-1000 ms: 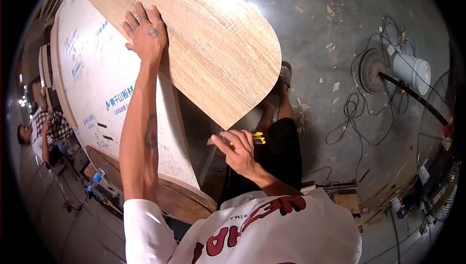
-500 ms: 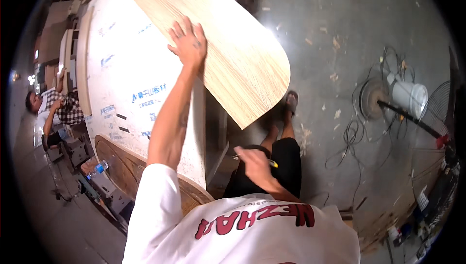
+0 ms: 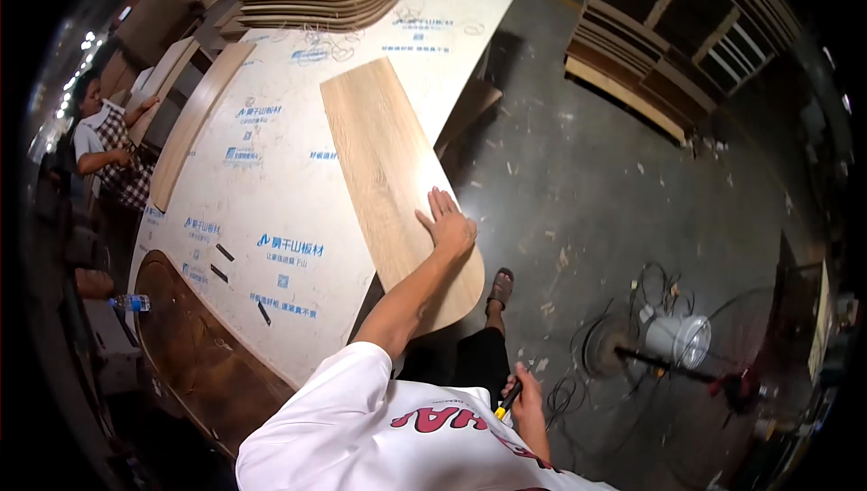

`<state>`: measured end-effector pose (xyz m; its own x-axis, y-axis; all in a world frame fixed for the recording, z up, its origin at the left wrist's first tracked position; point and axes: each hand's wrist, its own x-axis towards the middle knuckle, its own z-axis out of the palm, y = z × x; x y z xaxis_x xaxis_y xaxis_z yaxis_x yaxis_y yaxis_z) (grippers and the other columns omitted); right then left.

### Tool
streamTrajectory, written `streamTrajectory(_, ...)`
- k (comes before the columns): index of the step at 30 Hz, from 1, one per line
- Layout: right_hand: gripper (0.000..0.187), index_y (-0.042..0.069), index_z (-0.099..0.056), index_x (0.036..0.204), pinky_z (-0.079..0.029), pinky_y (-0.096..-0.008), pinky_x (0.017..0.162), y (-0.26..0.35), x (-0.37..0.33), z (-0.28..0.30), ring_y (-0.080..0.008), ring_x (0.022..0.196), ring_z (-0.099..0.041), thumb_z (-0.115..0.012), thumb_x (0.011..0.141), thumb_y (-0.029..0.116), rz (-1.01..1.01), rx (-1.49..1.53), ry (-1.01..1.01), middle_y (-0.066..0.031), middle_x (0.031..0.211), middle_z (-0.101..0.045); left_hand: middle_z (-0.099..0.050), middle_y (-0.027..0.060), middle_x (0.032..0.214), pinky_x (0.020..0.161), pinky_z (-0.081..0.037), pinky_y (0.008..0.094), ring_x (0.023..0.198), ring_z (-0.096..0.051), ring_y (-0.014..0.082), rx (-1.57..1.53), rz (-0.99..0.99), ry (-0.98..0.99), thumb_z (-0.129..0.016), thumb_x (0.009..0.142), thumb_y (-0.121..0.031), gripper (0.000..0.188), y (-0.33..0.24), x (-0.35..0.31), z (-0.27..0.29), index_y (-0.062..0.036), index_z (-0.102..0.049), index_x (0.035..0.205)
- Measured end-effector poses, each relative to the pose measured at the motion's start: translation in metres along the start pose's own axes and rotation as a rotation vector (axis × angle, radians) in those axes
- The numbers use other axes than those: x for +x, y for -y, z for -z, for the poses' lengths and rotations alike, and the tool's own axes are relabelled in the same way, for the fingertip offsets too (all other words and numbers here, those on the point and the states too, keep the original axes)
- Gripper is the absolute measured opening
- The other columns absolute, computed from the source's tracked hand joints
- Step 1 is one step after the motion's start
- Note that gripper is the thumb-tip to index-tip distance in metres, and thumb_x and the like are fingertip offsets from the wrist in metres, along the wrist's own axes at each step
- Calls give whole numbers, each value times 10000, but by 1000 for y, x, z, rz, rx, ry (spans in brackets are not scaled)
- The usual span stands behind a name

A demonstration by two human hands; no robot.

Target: The person trims the edges of wooden panels using a utility knife, turning and positioning each panel on a worktable and placing completed pieces into a stack.

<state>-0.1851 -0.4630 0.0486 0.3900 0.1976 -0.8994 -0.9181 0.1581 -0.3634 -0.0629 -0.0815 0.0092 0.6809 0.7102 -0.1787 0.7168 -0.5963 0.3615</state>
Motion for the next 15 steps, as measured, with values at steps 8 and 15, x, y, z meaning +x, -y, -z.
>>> streamTrajectory(8,291,82,-584,1223,-489,-331,510,173,107,-45,-139,566,-543,-631,944,153,29,-239,298,-44,750,-599,23,276,1647,1056,-44,819,1524,34,453,83,290,-62,-552,857,-55,840,-27,51,-2,125,-92,1537)
streamTrajectory(15,300,92,-535,1263,-519,-377,557,311,182,-89,-190,603,-589,-572,1003,239,45,-202,285,-85,780,-648,-48,293,1634,1138,-117,715,1510,-74,475,-50,242,-97,-530,738,132,909,-18,-17,68,83,-123,1549)
